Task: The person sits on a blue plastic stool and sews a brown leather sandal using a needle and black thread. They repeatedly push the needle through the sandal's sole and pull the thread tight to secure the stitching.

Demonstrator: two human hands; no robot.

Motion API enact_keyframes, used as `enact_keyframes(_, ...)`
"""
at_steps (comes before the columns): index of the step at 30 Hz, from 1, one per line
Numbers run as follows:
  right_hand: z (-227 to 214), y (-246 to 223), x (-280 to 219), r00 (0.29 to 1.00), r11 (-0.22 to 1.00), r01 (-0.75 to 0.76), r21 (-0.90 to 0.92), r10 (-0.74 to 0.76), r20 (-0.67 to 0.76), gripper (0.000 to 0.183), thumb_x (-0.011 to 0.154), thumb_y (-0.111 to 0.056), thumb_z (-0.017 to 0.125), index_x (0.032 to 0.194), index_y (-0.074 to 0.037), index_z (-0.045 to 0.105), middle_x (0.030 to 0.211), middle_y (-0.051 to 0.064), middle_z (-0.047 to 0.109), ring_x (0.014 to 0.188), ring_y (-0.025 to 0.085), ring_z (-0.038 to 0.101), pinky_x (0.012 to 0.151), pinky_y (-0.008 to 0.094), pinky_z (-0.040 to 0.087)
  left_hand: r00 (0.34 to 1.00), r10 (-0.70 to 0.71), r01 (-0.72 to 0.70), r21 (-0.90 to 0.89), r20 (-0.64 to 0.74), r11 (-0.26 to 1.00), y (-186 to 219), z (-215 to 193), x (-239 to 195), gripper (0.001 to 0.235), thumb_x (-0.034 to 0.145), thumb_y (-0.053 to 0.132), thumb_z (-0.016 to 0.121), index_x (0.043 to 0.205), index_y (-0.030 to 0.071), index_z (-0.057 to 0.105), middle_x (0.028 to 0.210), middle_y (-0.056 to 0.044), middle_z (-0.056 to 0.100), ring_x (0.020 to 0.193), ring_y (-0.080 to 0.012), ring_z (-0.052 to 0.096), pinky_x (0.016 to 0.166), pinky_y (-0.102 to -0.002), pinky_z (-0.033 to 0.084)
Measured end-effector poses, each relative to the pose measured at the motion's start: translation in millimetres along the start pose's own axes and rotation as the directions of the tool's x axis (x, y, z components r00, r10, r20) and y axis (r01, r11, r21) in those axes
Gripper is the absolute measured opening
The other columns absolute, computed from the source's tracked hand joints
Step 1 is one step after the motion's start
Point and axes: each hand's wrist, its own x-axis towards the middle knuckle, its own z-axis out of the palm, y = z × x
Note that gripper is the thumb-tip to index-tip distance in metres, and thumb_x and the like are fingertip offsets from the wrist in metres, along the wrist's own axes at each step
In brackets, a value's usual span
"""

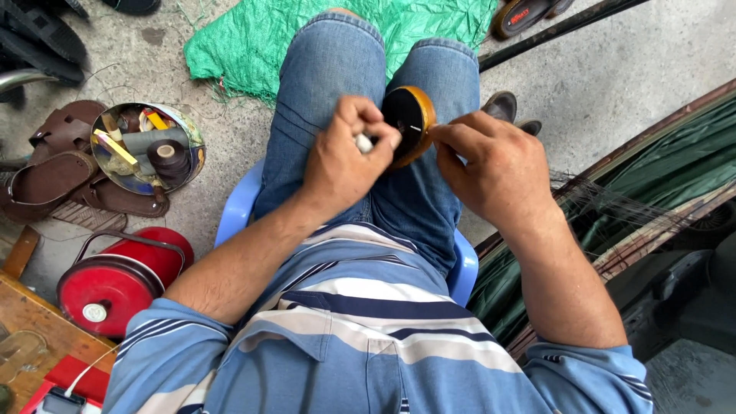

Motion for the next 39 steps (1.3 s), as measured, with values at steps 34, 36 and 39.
enact_keyframes(34,15,11,-15,0.904,0.641,-0.408,0.65,0.381,0.192,0.012,0.081,-0.012,0.072,0.092,-0.01,0.07,0.066,0.006,0.056,0.059,0.018,0.057,0.053,0.027,0.046,0.884,-0.069,0.272,-0.389,0.462,0.88,-16,-4,20,0.025,0.082,0.013,0.064,0.106,0.011,0.057,0.085,-0.011,0.068,0.048,-0.0075,0.058,0.046,-0.015,0.048)
enact_keyframes(36,27,9,-20,0.85,0.436,-0.454,0.777,0.473,0.232,0.01,0.081,-0.006,0.071,0.091,-0.005,0.069,0.062,0.005,0.052,0.048,0.01,0.053,0.044,0.021,0.045,0.912,-0.01,0.148,-0.306,0.41,0.941,-14,-8,11,0.024,0.083,0.016,0.065,0.106,0.014,0.059,0.087,-0.009,0.068,0.052,-0.0103,0.061,0.049,-0.018,0.051)
enact_keyframes(39,42,12,-25,0.835,0.299,-0.418,0.858,0.498,0.234,0.012,0.077,-0.003,0.071,0.088,0.0,0.068,0.054,0.008,0.051,0.042,0.012,0.052,0.039,0.021,0.044,0.915,0.229,-0.189,-0.149,0.332,0.971,-13,-13,3,0.036,0.078,0.01,0.069,0.112,0.014,0.057,0.092,-0.011,0.066,0.086,-0.0278,0.066,0.075,-0.038,0.053)
